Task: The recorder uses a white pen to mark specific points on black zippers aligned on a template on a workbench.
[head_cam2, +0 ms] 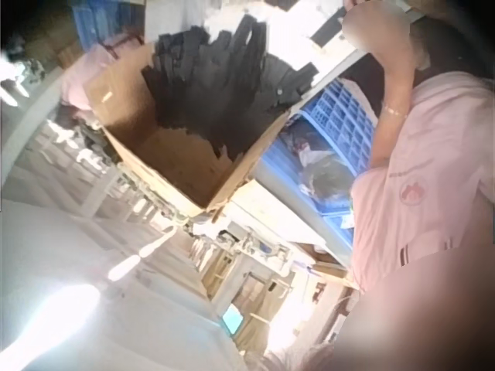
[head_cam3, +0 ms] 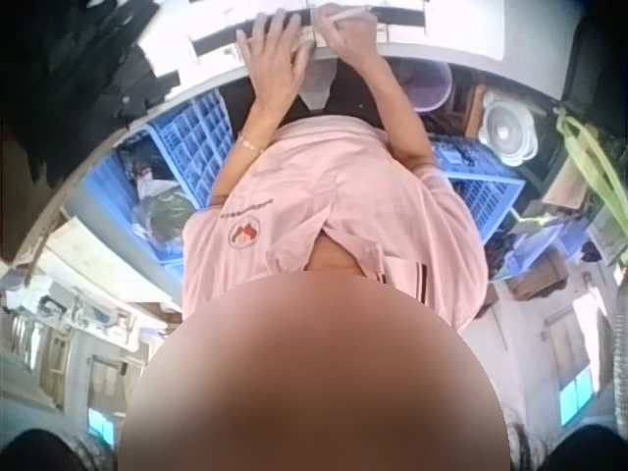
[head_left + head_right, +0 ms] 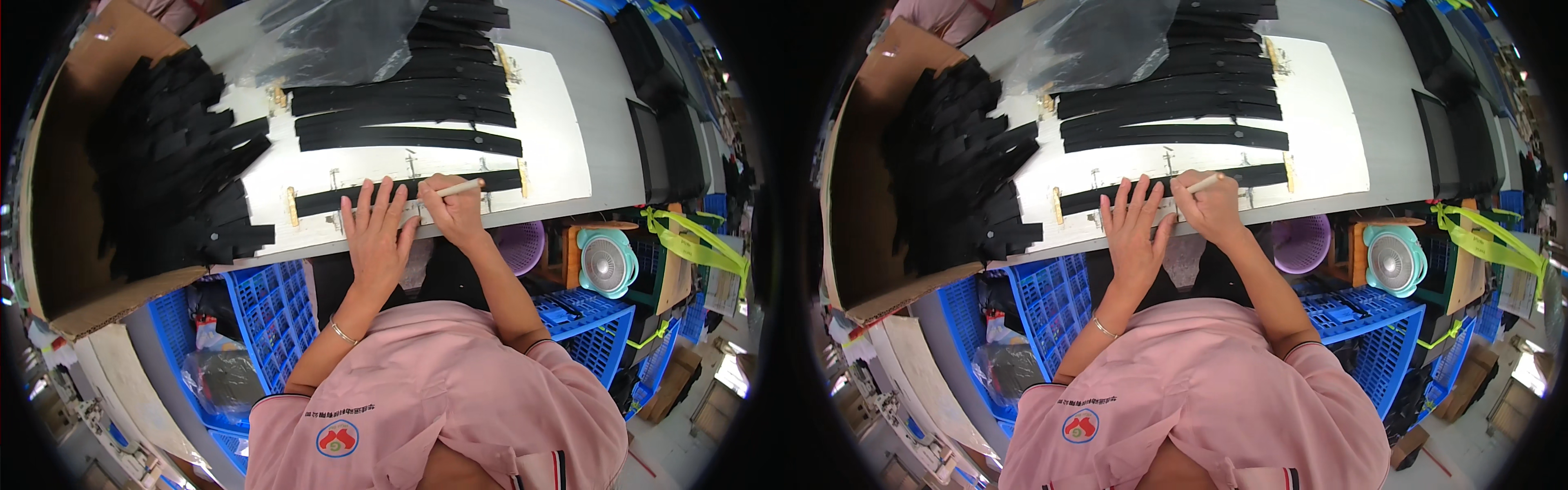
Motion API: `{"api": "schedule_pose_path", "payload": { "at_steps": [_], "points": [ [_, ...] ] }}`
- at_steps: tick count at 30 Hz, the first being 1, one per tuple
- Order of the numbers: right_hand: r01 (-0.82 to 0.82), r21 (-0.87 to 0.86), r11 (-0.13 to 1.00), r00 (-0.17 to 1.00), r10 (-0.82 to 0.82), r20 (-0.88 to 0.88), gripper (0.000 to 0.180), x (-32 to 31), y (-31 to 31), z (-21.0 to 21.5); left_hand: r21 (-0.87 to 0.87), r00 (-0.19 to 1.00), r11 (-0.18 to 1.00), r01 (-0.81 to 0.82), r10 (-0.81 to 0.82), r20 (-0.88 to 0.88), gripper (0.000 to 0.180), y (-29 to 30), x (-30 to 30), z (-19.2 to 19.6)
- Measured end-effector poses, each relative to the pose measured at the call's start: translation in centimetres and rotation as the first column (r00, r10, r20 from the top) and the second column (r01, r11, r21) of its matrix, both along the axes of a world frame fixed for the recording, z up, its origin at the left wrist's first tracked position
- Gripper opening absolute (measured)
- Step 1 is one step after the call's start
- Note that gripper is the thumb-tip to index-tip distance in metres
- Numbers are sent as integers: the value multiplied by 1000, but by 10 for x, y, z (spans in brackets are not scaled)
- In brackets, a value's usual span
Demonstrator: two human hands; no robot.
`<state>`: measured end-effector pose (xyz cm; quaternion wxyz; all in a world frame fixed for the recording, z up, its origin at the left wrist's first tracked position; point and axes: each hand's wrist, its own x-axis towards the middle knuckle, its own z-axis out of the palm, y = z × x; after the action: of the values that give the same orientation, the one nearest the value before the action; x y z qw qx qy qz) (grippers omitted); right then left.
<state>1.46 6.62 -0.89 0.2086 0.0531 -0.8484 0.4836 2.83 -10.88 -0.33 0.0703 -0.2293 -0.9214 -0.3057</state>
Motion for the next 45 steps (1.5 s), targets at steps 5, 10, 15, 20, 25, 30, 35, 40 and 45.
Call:
{"api": "schedule_pose_path", "payload": {
  "at_steps": [5,10,15,20,25,30,35,40,45],
  "points": [
    [29,-298,954,998,-13,56,21,18,20,16,-20,1000,1000,-16,16,-11,47,-1,1,0],
    [334,-265,905,938,-292,187,27,25,76,26,-31,999,1000,-4,3,-43,47,1,0,4],
    [292,-239,926,952,-257,166,23,21,86,9,86,1000,996,-22,23,-2,46,17,2,7],
    [264,-247,932,958,-224,178,25,22,86,5,243,992,962,123,-113,-57,35,75,-7,19],
    [262,-185,947,959,-235,156,23,20,87,3,274,990,953,132,-111,-90,22,107,-21,5],
    [249,-93,964,962,-235,141,24,21,86,4,257,989,960,114,-86,-120,17,112,-20,0],
    [260,-181,948,964,-244,106,22,22,90,-1,273,987,955,116,-80,-142,16,114,-20,-3],
    [150,-258,954,985,-120,126,22,23,93,3,288,983,950,120,-74,-166,16,114,-22,-5],
    [135,-34,990,988,-131,82,24,17,92,-11,296,984,949,108,-59,-171,18,108,-24,-7]
  ]
}}
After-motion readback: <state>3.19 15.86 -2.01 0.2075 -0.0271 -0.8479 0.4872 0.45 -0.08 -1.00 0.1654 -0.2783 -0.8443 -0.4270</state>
